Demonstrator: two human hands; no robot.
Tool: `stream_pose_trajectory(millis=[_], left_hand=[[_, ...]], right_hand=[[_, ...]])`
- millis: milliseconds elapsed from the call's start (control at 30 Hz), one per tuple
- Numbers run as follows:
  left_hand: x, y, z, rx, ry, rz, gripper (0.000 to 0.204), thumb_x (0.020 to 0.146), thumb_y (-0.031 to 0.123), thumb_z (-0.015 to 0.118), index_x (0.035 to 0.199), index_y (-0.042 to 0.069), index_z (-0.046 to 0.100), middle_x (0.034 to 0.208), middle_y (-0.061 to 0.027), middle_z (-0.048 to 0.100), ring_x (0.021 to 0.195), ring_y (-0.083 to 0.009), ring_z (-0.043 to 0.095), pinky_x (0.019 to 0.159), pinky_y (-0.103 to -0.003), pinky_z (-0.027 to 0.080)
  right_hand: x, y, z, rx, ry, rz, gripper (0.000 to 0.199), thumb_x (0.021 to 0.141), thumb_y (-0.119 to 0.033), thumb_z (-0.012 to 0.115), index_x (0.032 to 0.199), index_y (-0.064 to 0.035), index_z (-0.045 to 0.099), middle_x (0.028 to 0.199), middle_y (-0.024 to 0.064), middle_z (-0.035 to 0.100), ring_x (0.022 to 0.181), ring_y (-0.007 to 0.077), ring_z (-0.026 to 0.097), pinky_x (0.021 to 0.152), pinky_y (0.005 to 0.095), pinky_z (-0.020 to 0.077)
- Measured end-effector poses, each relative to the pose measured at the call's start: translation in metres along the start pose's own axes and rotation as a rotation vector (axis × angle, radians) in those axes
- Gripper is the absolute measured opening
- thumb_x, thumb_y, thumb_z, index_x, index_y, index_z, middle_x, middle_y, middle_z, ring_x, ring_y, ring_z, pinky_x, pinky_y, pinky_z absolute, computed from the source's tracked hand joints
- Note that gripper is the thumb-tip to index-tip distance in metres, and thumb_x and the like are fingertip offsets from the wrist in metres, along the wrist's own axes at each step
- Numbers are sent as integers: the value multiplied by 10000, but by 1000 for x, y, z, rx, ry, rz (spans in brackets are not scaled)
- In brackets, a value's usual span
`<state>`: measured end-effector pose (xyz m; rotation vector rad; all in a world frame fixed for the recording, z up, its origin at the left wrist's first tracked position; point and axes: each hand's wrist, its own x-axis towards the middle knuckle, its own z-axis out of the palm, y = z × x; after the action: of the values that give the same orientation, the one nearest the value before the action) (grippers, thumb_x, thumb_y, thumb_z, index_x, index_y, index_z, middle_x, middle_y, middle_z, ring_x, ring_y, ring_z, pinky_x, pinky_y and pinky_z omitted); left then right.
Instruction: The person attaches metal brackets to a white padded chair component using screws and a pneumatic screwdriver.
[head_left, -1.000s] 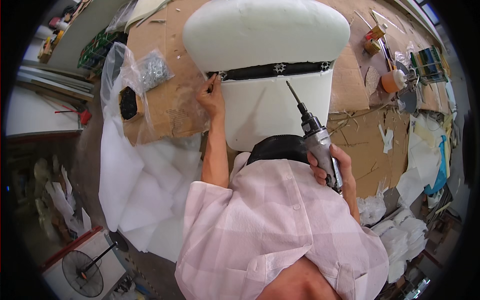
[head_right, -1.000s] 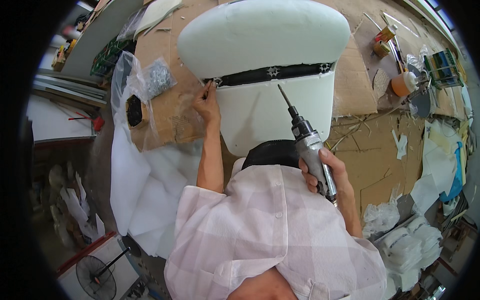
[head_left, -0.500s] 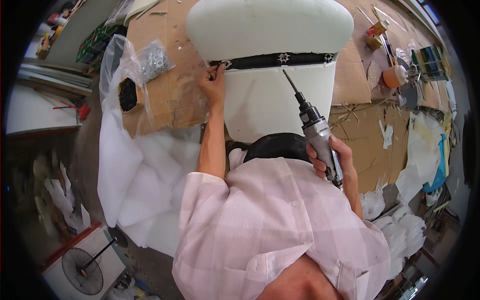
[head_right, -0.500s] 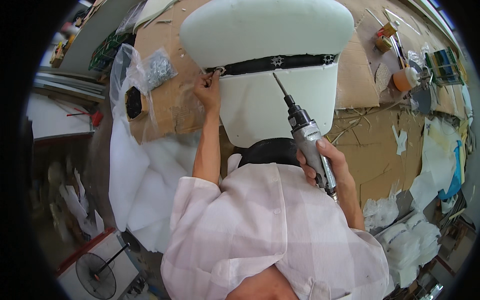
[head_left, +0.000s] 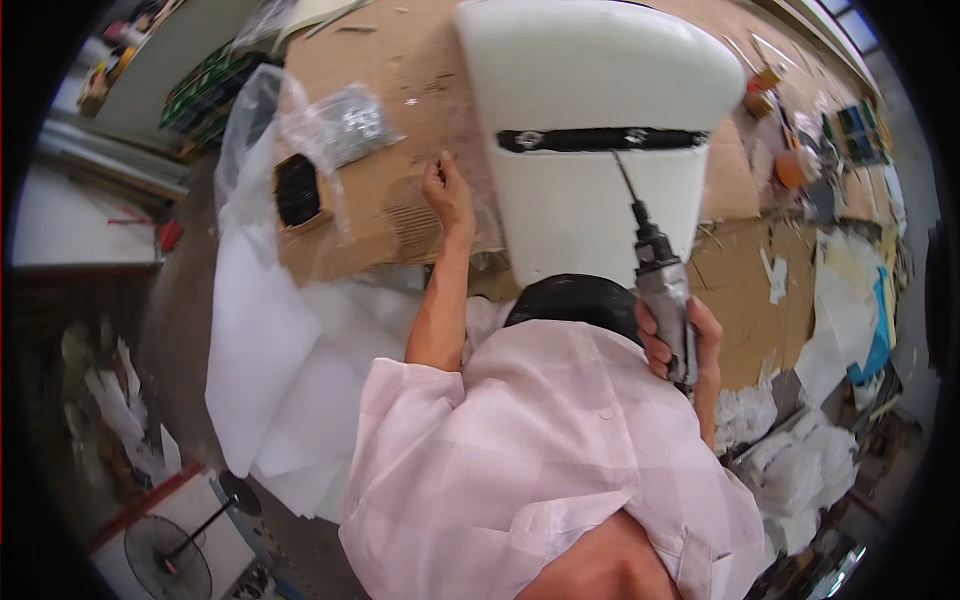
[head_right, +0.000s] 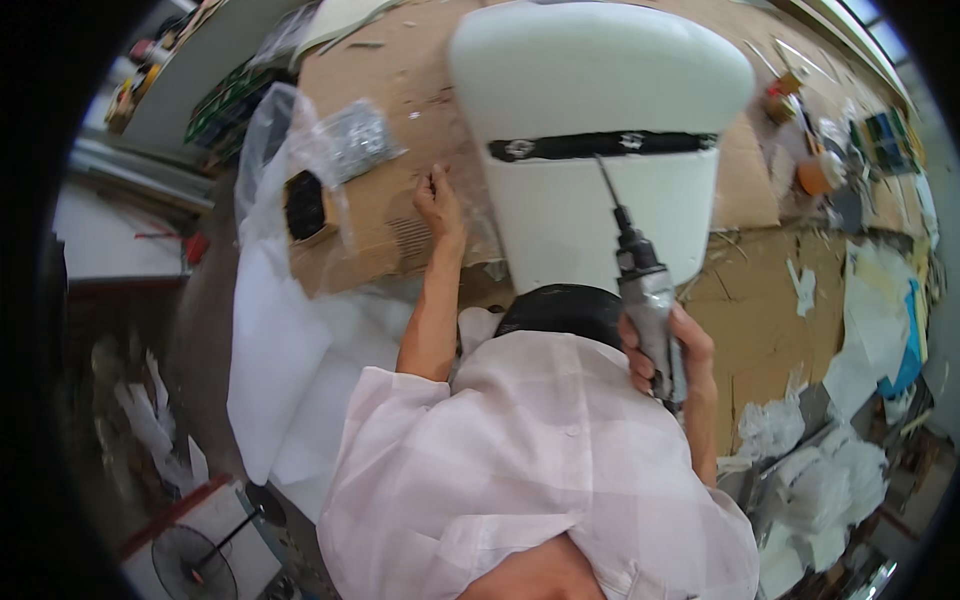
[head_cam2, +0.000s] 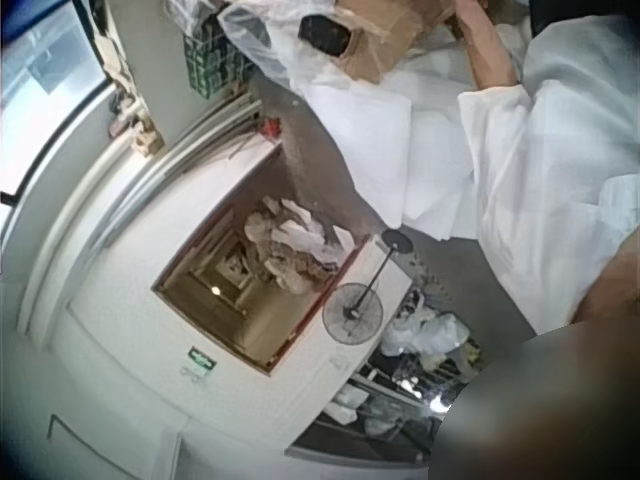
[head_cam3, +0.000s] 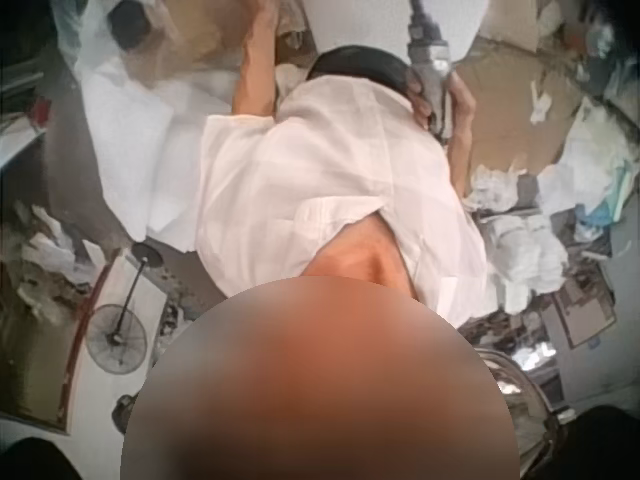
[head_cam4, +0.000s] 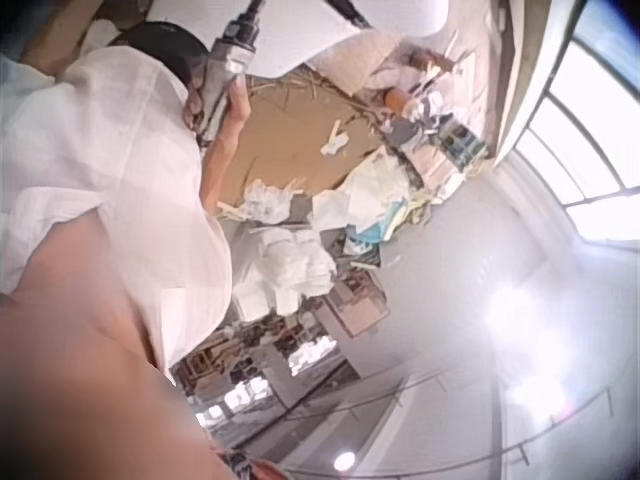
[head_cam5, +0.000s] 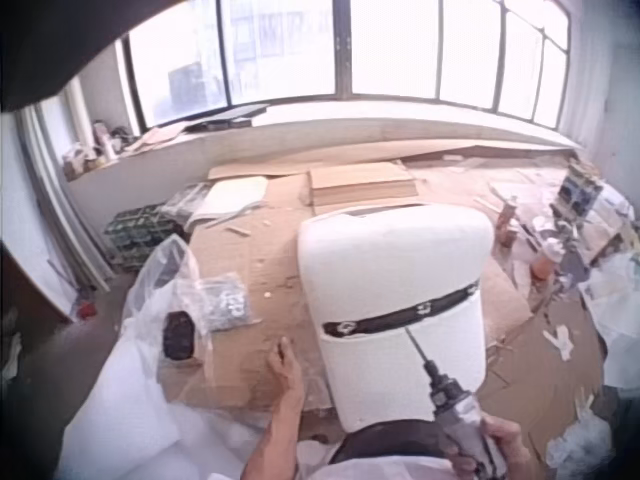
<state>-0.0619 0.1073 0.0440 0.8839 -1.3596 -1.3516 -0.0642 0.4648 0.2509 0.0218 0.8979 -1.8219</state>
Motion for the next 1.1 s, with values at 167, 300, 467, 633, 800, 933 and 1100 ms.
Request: stream_pose_trajectory(millis=[167,300,467,633,800,933,1100], left_hand=[[84,17,-105,-116,159,-377,180,934,201,557,884,33,596,724,-27,564,631,-119,512,606,-296,445],[94,27,-150,-566,59,-555,106,947,66,460,949,51,565,831,-68,591,754,-175,565,689,-300,490],[56,-26,-130,-731,-38,-915,155,975,-4,455,1009,-104,569,956,-152,611,901,-263,621,880,-366,574],[16,-17,-98,-824,-185,-1044,158,974,79,546,1024,-56,611,945,-116,628,777,-186,614,724,-267,572],[-26,32,-51,-532,-380,-974,195,927,203,684,984,19,652,801,-19,618,657,-89,538,525,-202,411],[-48,58,-20,-555,-476,-946,228,924,184,685,1042,-10,661,804,-19,612,669,-90,539,548,-211,439],[-68,88,5,-505,-484,-914,231,930,180,675,1059,-8,642,811,1,595,672,-80,522,567,-187,440]], right_hand=[[6,18,15,-60,59,-68,638,892,-488,588,1288,-19,413,826,103,514,524,100,515,393,259,478],[15,24,24,-66,107,23,704,899,-515,590,1308,25,397,860,113,495,527,114,500,404,265,477],[21,39,36,-50,126,44,640,900,-470,603,1293,0,416,864,119,529,524,124,532,394,274,488],[19,40,28,7,100,68,531,875,-409,651,1198,-40,449,838,119,599,532,143,562,398,290,484],[17,34,17,-51,41,92,559,855,-392,675,1208,-25,444,810,110,601,509,142,576,396,286,499],[18,30,14,-96,3,138,574,849,-386,683,1216,-20,437,804,103,595,506,139,580,391,287,501],[18,33,2,-100,-27,136,560,866,-368,675,1226,-21,422,800,98,592,487,139,584,381,284,499]])
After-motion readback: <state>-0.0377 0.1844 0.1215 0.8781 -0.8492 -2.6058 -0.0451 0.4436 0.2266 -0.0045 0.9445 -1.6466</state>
